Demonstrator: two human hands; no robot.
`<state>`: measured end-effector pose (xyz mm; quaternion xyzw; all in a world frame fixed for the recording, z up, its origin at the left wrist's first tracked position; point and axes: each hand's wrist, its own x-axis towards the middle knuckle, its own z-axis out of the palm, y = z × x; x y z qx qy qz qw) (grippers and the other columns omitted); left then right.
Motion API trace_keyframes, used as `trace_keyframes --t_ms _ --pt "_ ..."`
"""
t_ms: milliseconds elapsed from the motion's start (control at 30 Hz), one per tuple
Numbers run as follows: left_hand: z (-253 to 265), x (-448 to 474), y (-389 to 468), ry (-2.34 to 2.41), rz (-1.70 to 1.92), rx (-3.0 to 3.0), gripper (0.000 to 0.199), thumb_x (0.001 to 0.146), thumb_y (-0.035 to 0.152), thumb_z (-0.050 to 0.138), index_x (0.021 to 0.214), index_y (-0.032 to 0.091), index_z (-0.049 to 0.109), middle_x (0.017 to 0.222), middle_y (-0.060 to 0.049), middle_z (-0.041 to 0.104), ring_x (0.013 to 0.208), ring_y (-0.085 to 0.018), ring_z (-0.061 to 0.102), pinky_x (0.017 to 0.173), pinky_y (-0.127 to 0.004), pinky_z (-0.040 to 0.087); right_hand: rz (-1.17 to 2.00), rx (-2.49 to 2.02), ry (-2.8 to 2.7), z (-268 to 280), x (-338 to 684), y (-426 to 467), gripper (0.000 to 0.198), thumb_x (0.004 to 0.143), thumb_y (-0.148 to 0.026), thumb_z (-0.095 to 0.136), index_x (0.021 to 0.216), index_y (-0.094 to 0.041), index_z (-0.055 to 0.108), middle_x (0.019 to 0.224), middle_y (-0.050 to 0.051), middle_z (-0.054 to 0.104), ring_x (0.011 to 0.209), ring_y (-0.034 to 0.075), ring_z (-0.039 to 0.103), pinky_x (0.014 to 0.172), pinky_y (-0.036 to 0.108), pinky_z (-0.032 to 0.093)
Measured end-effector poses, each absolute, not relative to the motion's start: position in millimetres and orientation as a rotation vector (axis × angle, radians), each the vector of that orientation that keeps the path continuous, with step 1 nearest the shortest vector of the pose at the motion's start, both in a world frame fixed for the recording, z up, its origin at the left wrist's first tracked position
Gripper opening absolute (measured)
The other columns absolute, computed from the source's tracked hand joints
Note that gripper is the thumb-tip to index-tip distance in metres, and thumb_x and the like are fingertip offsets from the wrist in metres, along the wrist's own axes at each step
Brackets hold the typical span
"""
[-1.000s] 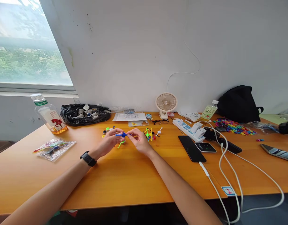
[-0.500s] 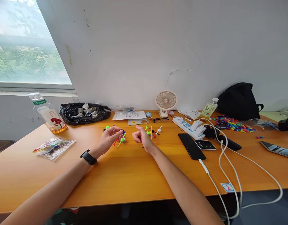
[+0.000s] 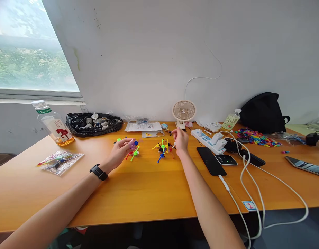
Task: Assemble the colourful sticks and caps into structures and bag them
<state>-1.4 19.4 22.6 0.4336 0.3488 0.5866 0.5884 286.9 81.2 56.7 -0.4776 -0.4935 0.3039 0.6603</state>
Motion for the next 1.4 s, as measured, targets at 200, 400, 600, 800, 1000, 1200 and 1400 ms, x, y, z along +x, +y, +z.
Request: trace_keyframes --t_ms 200,400,600,800,1000,1200,1400 --pt "32 -5 18 0.703 1.338 0.816 0.044 0.089 0.057 0.074 0.096 0.013 0.074 0.096 -0.012 0.078 0.089 -0.021 0.077 0.087 -0.031 0.062 0.471 -1.314 -1.061 49 326 96 0.039 0.089 -0.054 0.053 0.079 -0.019 0.066 0.066 0.002 0.054 0.058 0.016 0.045 0.053 0.03 0.032" --pt "34 -4 15 0.742 1.322 0.884 0.042 0.085 0.054 0.08 0.092 0.014 0.07 0.091 -0.01 0.077 0.091 -0.021 0.077 0.091 -0.033 0.06 0.413 -1.451 -1.493 40 320 93 0.04 0.086 -0.054 0.06 0.07 -0.018 0.068 0.066 0.006 0.065 0.063 0.02 0.054 0.059 0.031 0.037" --pt "20 4 12 0.873 1.246 1.2 0.037 0.075 0.036 0.09 0.094 0.017 0.065 0.092 -0.006 0.075 0.088 -0.021 0.075 0.082 -0.032 0.059 0.313 -1.757 -1.917 35 311 89 0.034 0.084 -0.05 0.07 0.066 -0.021 0.07 0.068 0.004 0.07 0.063 0.018 0.059 0.056 0.028 0.031" --pt "12 13 0 0.911 1.119 1.857 0.018 0.087 0.032 0.077 0.098 0.02 0.069 0.093 -0.006 0.073 0.082 -0.02 0.069 0.077 -0.031 0.056 0.285 -1.867 -1.941 35 306 86 0.021 0.082 -0.038 0.074 0.069 -0.021 0.072 0.07 0.004 0.072 0.066 0.018 0.061 0.056 0.028 0.03" --pt "15 18 -5 0.926 1.116 2.192 0.015 0.096 0.035 0.068 0.095 0.024 0.078 0.094 -0.01 0.074 0.096 -0.027 0.064 0.089 -0.037 0.05 0.264 -1.875 -1.802 40 304 84 0.019 0.083 -0.034 0.068 0.069 -0.021 0.066 0.07 0.003 0.07 0.065 0.018 0.059 0.057 0.028 0.03" --pt "8 11 6 1.098 1.182 2.379 0.012 0.093 0.032 0.07 0.096 0.027 0.081 0.122 -0.009 0.074 0.118 -0.034 0.056 0.107 -0.053 0.044 0.159 -1.586 -1.64 47 300 81 0.017 0.083 -0.03 0.064 0.07 -0.022 0.057 0.062 0.001 0.065 0.059 0.018 0.056 0.059 0.029 0.034" --pt "10 7 6 1.354 1.215 2.435 0.028 0.099 0.035 0.062 0.122 0.023 0.073 0.123 -0.008 0.073 0.12 -0.031 0.056 0.11 -0.052 0.047 0.378 -1.32 -1.754 42 259 62 0.021 0.091 -0.04 0.062 0.082 -0.022 0.063 0.058 -0.001 0.063 0.051 0.016 0.056 0.054 0.026 0.035"
